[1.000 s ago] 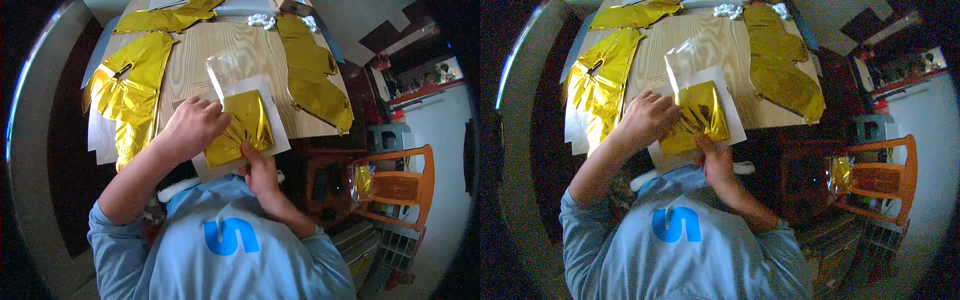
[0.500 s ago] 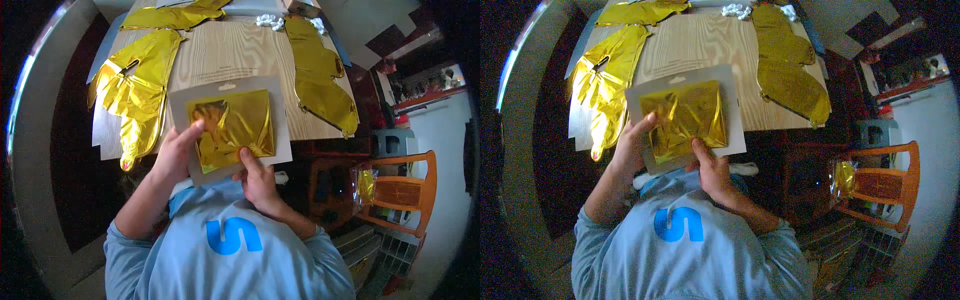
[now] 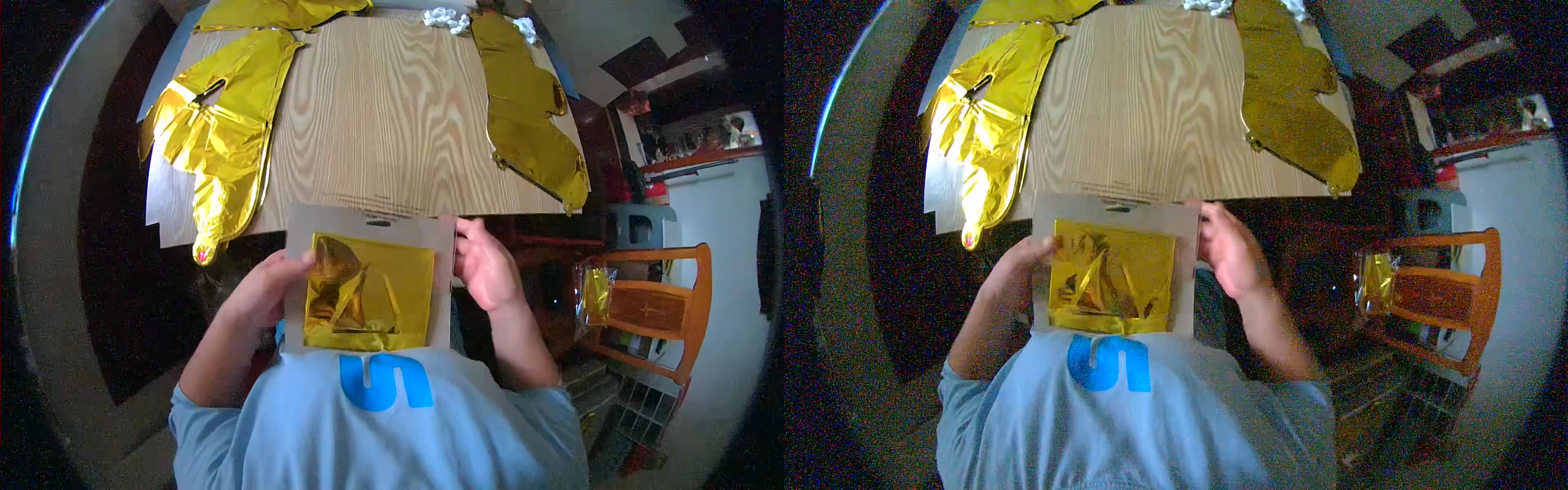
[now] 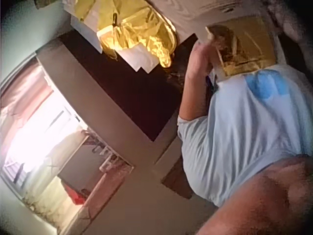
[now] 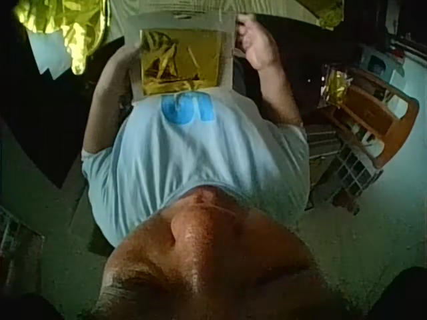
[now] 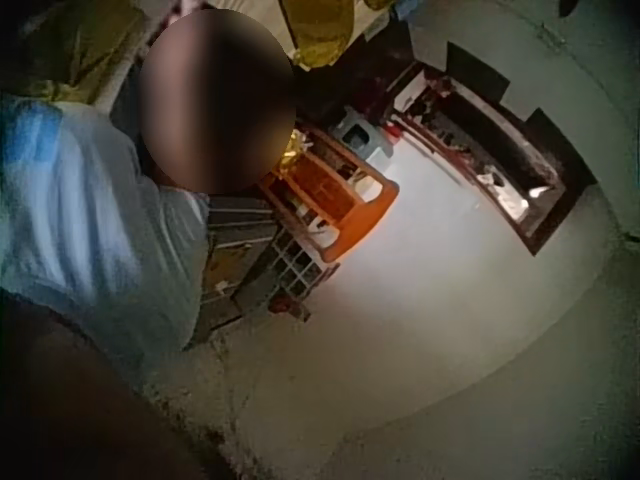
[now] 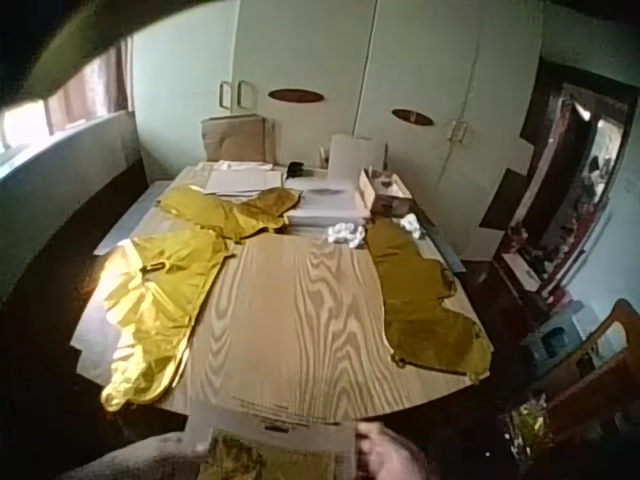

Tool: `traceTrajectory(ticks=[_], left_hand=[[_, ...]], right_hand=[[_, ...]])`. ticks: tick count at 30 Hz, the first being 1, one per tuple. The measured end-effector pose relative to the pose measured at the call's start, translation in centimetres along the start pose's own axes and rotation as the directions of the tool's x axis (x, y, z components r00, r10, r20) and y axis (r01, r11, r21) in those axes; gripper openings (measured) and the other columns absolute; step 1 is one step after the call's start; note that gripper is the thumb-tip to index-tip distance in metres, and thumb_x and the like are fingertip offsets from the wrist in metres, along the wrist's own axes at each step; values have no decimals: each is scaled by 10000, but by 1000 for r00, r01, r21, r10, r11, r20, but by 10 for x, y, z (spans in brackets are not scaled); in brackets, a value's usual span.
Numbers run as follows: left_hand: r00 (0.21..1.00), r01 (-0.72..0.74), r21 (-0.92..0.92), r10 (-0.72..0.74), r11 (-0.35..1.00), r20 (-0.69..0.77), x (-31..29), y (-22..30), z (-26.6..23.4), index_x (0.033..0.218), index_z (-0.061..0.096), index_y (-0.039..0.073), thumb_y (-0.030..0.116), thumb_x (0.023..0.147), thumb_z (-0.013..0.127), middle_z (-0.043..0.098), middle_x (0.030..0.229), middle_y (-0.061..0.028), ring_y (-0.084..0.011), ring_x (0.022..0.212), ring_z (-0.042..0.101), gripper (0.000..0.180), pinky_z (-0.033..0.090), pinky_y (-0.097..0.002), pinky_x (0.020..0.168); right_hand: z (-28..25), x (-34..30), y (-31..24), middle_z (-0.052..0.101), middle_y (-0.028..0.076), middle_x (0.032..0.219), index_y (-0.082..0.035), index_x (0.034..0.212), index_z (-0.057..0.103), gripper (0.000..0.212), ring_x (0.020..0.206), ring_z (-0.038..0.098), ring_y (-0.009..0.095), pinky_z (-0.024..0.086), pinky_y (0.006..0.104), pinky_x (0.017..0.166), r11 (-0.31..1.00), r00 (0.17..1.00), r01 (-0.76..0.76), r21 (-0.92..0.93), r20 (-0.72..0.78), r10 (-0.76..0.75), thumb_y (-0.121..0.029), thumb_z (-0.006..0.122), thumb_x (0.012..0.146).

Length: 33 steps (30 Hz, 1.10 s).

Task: Folding and packaging gold-colored metallic foil decorations around cardboard inserts.

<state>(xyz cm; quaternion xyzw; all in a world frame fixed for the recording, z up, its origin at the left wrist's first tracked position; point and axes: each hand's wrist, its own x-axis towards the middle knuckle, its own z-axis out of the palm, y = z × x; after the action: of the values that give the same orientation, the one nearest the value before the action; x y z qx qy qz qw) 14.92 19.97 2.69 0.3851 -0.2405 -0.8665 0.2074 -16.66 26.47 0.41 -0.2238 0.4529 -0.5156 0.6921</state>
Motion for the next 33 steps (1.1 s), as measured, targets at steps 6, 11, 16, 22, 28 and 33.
traceTrajectory(ticks=[6, 11, 16, 22, 28, 33], left_hand=[[970, -202, -92, 185, 975, -160, 9, 13, -14, 1301, 557, 12, 325, 988, 571, 643, 1239, -108, -213, 1105, 630, 443, 500, -366, 963], [926, -340, -48, 325, 939, -193, -19, -22, -6, 1354, 504, 22, 193, 1022, 520, 618, 1262, -63, -165, 1169, 572, 374, 453, -329, 995], [945, -221, 69, 231, 973, -233, -48, -60, -21, 1407, 467, 43, 189, 1047, 474, 582, 1325, -47, -152, 1199, 548, 388, 439, -325, 1012], [958, -240, -85, 222, 967, -181, -39, -54, -12, 1489, 359, 67, 166, 1022, 494, 528, 1390, -77, -184, 1252, 527, 496, 429, -341, 1049], [910, -368, 110, 382, 923, -159, -1, -32, 5, 1575, 79, 118, -27, 866, 667, 388, 1495, -127, -243, 1295, 492, 933, 431, -427, 1068], [767, -612, 361, 640, 704, 52, 7, -43, 3, 1580, -93, 142, -118, 779, 730, 300, 1542, -160, -246, 1357, 422, 1177, 363, -409, 1130]], right_hand=[[27, 19, 34, 640, 87, 1211, 94, 1287, 532, 482, 1133, 567, 135, 414, 284, 1022, 978, 938, 121, -171, -304, -170, -290, 595, 1003], [25, -10, 42, 654, 68, 1168, 87, 1243, 563, 415, 1090, 579, 120, 428, 265, 1001, 967, 968, 70, -245, -219, -126, -260, 577, 1015], [24, -36, 50, 664, 27, 1131, 25, 1199, 615, 342, 1048, 575, 88, 446, 241, 930, 971, 954, -49, -232, -298, -24, -257, 488, 1053], [8, -31, 53, 649, 30, 1109, 24, 1183, 612, 320, 1009, 576, 89, 439, 222, 900, 957, 956, -127, -259, -291, 48, -235, 490, 1042], [24, 1, 21, 630, 127, 1208, 57, 1427, 369, 519, 1089, 602, 151, 482, 289, 924, 991, 996, 68, -114, -56, -74, -130, 557, 980], [27, -11, 22, 595, 136, 1284, 50, 1512, 203, 728, 1162, 587, 187, 467, 337, 996, 984, 996, 87, -157, 45, -81, 35, 603, 904]])
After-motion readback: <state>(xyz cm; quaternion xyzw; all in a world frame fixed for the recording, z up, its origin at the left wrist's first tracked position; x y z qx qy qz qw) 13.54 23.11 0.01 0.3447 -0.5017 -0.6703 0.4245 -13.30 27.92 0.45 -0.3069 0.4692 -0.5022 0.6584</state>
